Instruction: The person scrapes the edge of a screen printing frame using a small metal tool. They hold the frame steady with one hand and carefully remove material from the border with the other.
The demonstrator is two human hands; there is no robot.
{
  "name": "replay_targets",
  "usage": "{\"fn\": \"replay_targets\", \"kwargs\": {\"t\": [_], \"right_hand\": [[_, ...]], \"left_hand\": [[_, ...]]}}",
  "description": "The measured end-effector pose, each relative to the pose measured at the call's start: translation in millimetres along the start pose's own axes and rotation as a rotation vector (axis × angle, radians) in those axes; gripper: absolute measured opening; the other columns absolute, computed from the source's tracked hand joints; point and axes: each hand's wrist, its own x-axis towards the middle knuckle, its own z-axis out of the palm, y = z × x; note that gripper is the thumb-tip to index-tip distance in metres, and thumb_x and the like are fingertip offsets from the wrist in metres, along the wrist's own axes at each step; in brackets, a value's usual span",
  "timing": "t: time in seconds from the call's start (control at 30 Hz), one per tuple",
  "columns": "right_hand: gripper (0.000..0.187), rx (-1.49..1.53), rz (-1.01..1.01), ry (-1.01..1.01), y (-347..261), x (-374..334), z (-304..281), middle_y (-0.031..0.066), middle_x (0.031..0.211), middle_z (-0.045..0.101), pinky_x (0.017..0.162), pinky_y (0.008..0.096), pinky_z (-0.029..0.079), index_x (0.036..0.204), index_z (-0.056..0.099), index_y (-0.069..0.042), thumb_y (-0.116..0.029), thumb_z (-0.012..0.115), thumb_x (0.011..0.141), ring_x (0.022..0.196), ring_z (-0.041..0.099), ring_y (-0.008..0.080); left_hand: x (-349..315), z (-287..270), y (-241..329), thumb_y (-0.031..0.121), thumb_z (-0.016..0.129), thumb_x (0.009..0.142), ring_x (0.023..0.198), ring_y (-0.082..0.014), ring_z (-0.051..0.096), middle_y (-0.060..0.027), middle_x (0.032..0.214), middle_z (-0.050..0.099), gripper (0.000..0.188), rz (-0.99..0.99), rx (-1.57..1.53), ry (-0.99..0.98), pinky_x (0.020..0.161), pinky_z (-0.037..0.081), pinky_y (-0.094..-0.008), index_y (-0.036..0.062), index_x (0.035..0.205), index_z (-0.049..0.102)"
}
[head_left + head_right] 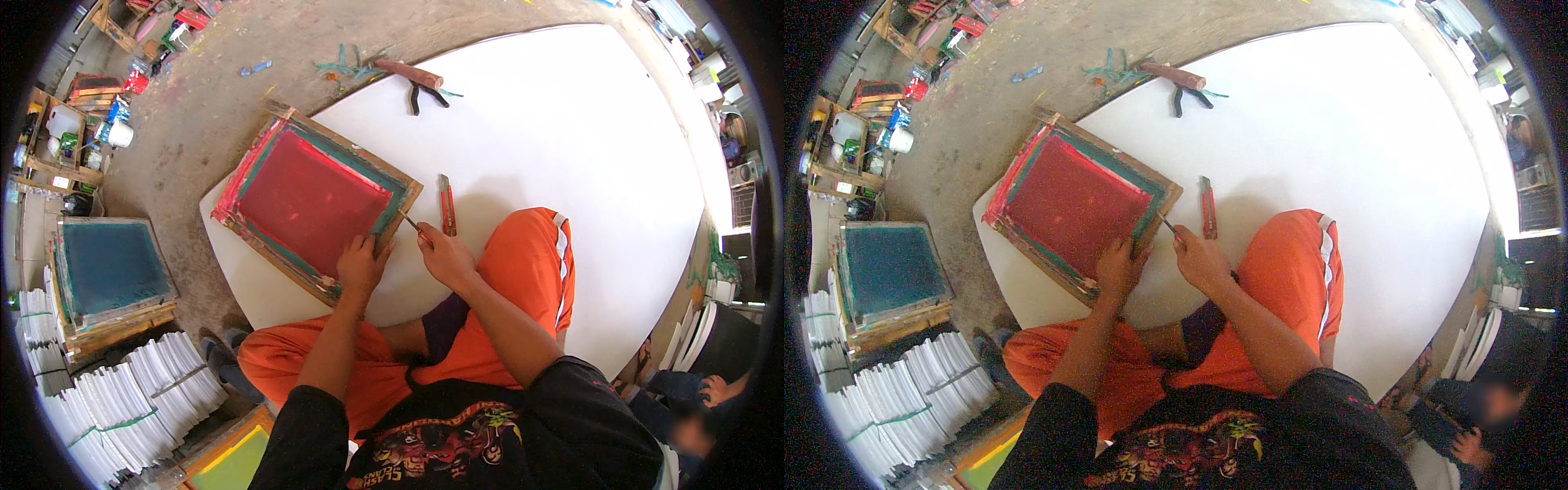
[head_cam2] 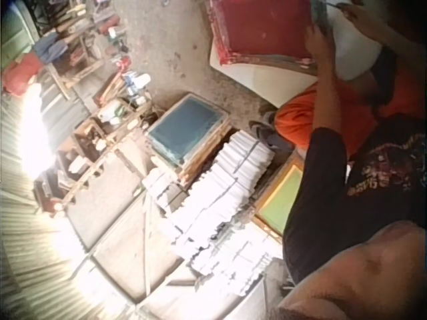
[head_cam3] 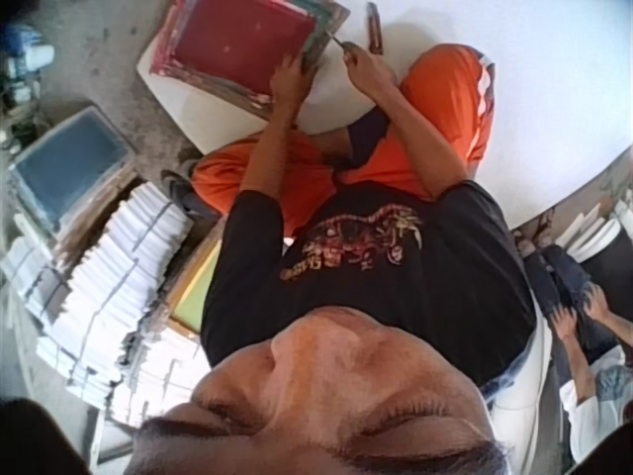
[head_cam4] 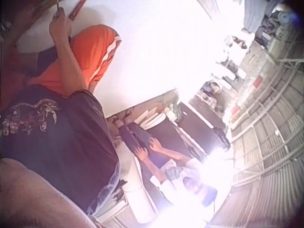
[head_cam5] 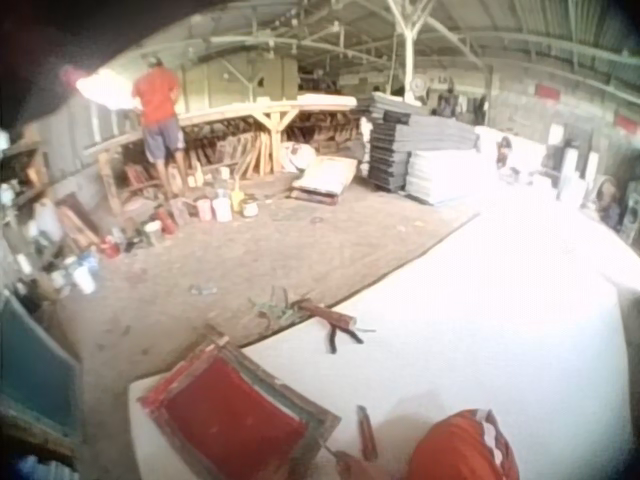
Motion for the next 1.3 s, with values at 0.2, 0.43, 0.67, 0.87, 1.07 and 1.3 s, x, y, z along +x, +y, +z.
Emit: {"fn": "replay_targets", "kwargs": {"t": [0.2, 0.43, 0.67, 0.87, 1.07, 1.3], "right_hand": [[0.033, -0.058, 0.045, -0.034, -15.2, -2.9, -5.6, 0.0237, 0.100, 0.075, 0.082, 0.0648, 0.056, 0.135, 0.061, -0.017, -0.034, 0.049, 0.108, 0.093, 0.072, 0.0503], [0.033, -0.045, 0.036, -0.042, -17.0, 5.1, -9.5, 0.0270, 0.101, 0.075, 0.085, 0.0645, 0.056, 0.128, 0.067, -0.013, -0.032, 0.050, 0.107, 0.096, 0.072, 0.0509], [0.036, -0.138, 0.060, -0.112, -30.8, 14.0, -22.4, 0.0289, 0.104, 0.075, 0.090, 0.0635, 0.056, 0.129, 0.067, -0.008, -0.029, 0.051, 0.105, 0.100, 0.073, 0.0509], [0.034, -0.127, 0.036, -0.164, -35.3, 23.2, -20.0, 0.0305, 0.105, 0.074, 0.090, 0.0633, 0.056, 0.115, 0.067, 0.001, -0.026, 0.049, 0.105, 0.099, 0.074, 0.0495], [0.034, -0.214, -0.027, -0.107, -21.7, 20.5, -11.4, 0.0286, 0.098, 0.075, 0.079, 0.0579, 0.060, 0.119, 0.066, 0.001, -0.025, 0.048, 0.106, 0.083, 0.076, 0.0461], [0.036, 0.313, 0.263, -0.310, -31.8, 23.2, -21.6, 0.0265, 0.088, 0.073, 0.069, 0.0545, 0.060, 0.122, 0.066, 0.001, -0.027, 0.050, 0.107, 0.069, 0.075, 0.0393]], "left_hand": [[-0.7, 9.9, -9.7, 0.049, 0.073, 0.094, 0.098, -0.0383, 0.071, -0.0129, 0.111, 0.069, 0.052, 0.037, -0.033, 0.060, 0.082, 0.059, -0.0484, 0.0050, 0.121, 0.074], [7.1, 7.3, -8.3, 0.045, 0.073, 0.095, 0.096, -0.0389, 0.070, -0.0140, 0.111, 0.069, 0.050, 0.075, -0.079, 0.010, 0.082, 0.059, -0.0494, 0.0039, 0.122, 0.070], [8.8, 13.6, -16.3, 0.035, 0.076, 0.092, 0.094, -0.0392, 0.070, -0.0142, 0.106, 0.068, 0.039, 0.145, -0.149, 0.053, 0.080, 0.058, -0.0496, 0.0034, 0.114, 0.071], [10.7, 16.0, -16.5, 0.029, 0.077, 0.091, 0.091, -0.0391, 0.071, -0.0143, 0.103, 0.067, 0.034, 0.167, -0.151, 0.053, 0.078, 0.059, -0.0502, 0.0028, 0.112, 0.070], [14.4, 12.1, -17.0, 0.029, 0.076, 0.092, 0.092, -0.0401, 0.071, -0.0151, 0.103, 0.067, 0.033, 0.140, -0.158, 0.001, 0.078, 0.058, -0.0516, 0.0022, 0.111, 0.069], [12.8, 10.4, -17.5, 0.030, 0.076, 0.093, 0.094, -0.0403, 0.071, -0.0155, 0.107, 0.068, 0.039, 0.146, -0.167, 0.025, 0.080, 0.059, -0.0503, 0.0012, 0.118, 0.070]]}}
